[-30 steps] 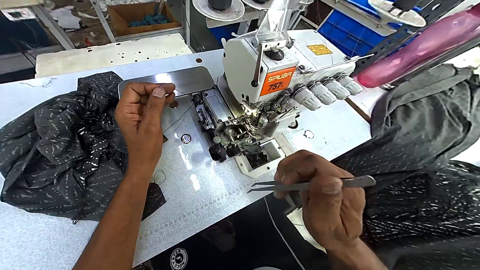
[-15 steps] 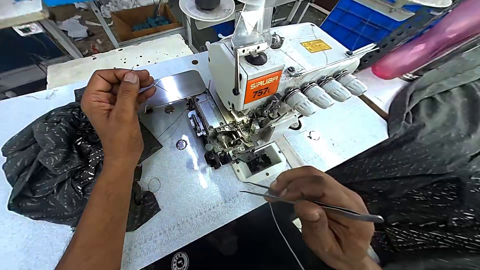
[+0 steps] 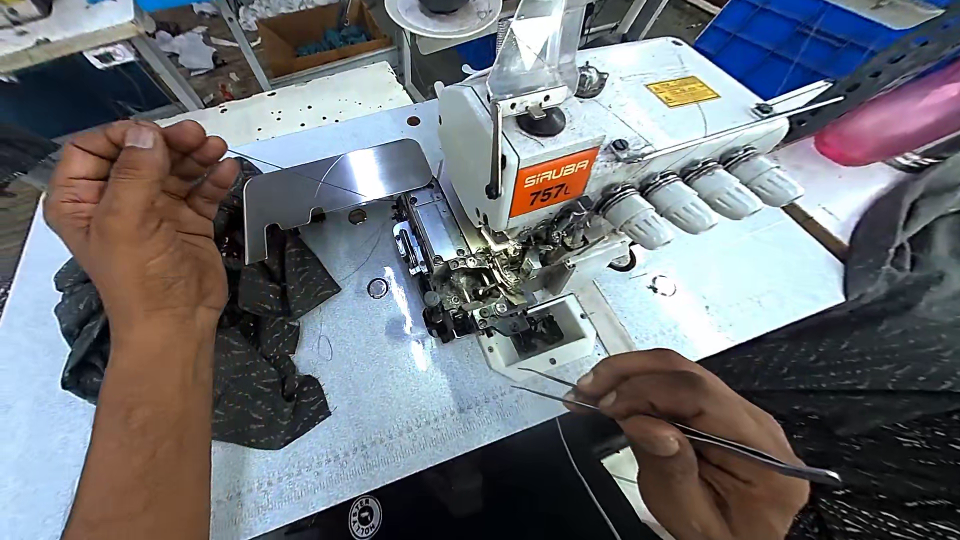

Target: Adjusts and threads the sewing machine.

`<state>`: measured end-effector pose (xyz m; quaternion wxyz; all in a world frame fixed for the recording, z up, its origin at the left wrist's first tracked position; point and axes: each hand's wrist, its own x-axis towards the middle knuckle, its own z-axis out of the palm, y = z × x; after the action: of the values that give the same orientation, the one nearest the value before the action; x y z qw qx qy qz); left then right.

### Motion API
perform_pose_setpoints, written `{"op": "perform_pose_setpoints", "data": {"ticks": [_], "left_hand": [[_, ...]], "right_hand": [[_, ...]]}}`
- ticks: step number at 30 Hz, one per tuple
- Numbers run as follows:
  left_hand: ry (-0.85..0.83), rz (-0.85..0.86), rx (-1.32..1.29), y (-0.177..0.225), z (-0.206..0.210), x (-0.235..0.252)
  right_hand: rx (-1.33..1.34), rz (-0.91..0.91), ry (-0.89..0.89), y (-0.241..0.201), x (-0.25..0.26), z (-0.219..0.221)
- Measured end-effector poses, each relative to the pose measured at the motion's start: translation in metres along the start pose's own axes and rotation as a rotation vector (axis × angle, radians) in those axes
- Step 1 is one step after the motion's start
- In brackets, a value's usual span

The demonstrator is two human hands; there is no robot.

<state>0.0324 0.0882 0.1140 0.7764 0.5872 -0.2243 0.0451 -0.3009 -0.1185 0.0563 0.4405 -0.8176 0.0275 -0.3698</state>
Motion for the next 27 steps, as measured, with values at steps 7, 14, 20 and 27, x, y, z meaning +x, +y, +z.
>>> {"op": "perform_pose_setpoints", "data": {"ticks": [7, 14, 20, 27], "left_hand": [[0.016, 0.019, -0.087, 0.016, -0.033, -0.003], [-0.042, 0.047, 0.059, 0.007, -0.041, -0.017], [0.098, -0.026, -0.058, 0.007, -0.040, -0.020], [0.085, -0.005, 0.013, 0.002, -0.034, -0.029]], "right_hand": [[-0.019, -0.030, -0.003, -0.004, 0.004, 0.002], [0.007, -0.050, -0.016, -0.012, 0.008, 0.008], [-0.010, -0.057, 0.024, -0.009, 0.004, 0.006], [-0.009, -0.045, 0.039, -0.005, 0.001, 0.002]]}}
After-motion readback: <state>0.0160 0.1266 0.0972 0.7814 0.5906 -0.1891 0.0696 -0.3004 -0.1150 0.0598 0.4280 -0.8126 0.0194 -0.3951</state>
